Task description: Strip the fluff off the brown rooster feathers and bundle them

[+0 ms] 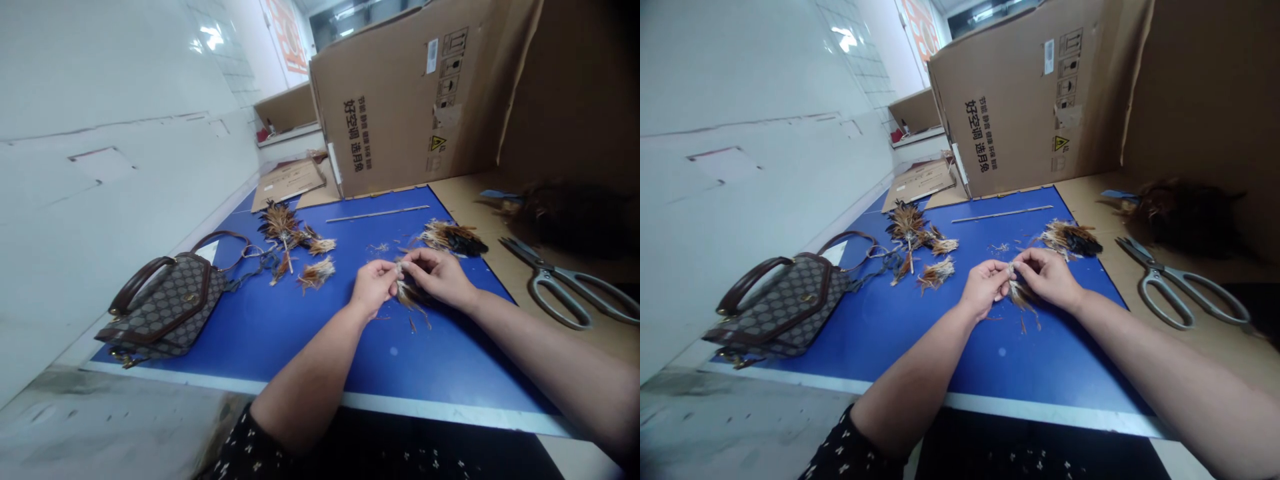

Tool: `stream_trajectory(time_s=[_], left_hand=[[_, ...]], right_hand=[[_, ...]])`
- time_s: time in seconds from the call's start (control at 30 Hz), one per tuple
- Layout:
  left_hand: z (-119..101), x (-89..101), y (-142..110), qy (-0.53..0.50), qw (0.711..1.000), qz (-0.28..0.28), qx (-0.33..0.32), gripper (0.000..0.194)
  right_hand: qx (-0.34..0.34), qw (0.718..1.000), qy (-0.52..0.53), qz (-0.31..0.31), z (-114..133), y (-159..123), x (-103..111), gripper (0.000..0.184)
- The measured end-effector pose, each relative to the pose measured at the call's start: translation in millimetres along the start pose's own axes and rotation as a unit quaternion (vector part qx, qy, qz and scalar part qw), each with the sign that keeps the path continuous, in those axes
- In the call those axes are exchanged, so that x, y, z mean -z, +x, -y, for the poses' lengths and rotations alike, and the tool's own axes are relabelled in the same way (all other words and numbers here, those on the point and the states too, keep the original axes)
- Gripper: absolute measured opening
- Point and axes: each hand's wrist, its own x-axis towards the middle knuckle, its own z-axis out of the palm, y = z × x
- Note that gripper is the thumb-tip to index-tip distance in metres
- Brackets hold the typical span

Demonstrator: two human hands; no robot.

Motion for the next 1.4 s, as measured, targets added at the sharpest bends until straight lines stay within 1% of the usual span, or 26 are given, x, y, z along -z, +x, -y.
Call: stream_trajectory(time_s=[0.1,0.2,0.3,0.37,0.43,0.5,0.6,0.7,0.77,0.83,0.9,1.07,1.2,1.3,1.37,1.4], left_hand=[[-1.8,-0.7,-0.2,0.017,1.0,-0.012,0.001,0.031],[-4.0,-0.1,0.1,0.035,0.999,-0.024,-0.006,0.028],[-4.9,1.0,0.1,0.049,0.998,-0.029,-0.01,0.027],[-4.8,1.4,-0.4,0.06,0.998,-0.024,-0.012,0.027],[-5.0,1.5,-1.3,0.07,0.997,-0.016,-0.015,0.028],[-5.9,1.4,-2.5,0.077,0.997,-0.011,-0.018,0.03],[-7.9,1.0,-3.7,0.076,0.997,-0.011,-0.022,0.032],[-9.0,0.4,-3.6,0.069,0.997,-0.019,-0.024,0.031],[-8.8,0.3,-3.1,0.062,0.997,-0.026,-0.024,0.032],[-8.2,0.4,-2.6,0.057,0.998,-0.034,-0.023,0.033],[-7.7,0.7,-2.3,0.057,0.997,-0.037,-0.021,0.031],[-8.2,0.5,-3.3,0.051,0.998,-0.031,-0.02,0.028],[-9.3,-0.9,-4.8,0.042,0.999,-0.029,-0.017,0.032],[-9.5,-1.0,-4.4,0.035,0.999,-0.027,-0.023,0.033],[-9.9,0.0,-3.2,0.023,0.999,-0.034,-0.031,0.036],[-10.3,0.7,-2.4,0.014,0.998,-0.04,-0.036,0.037]], right_hand=[[0.013,1.0,-0.012,0.007,1.3,-0.5,-0.3,0.034],[0.037,0.999,-0.033,-0.01,2.6,-0.8,0.8,0.032],[0.094,0.993,-0.068,-0.022,3.7,0.3,2.6,0.031],[0.143,0.986,-0.084,-0.008,3.6,1.5,3.3,0.027],[0.171,0.981,-0.089,0.001,2.6,2.3,3.3,0.021],[0.163,0.983,-0.089,-0.008,1.1,2.0,2.7,0.019],[0.1,0.991,-0.085,-0.041,-1.5,0.1,1.4,0.02],[0.034,0.996,-0.065,-0.056,-3.3,-1.9,0.3,0.024],[0.006,0.997,-0.037,-0.066,-2.9,-2.5,0.0,0.028],[-0.009,0.997,-0.011,-0.074,-0.8,-2.7,0.4,0.032],[0.002,0.997,-0.014,-0.072,2.4,-2.5,1.3,0.033],[0.099,0.992,-0.066,-0.047,5.7,-0.7,2.5,0.022],[0.141,0.987,-0.071,-0.02,1.4,-0.1,1.1,0.019],[0.138,0.987,-0.078,-0.025,0.9,-0.6,1.1,0.022],[0.112,0.99,-0.077,-0.042,1.8,-1.1,2.0,0.026],[0.091,0.993,-0.069,-0.039,2.1,-1.5,2.5,0.029]])
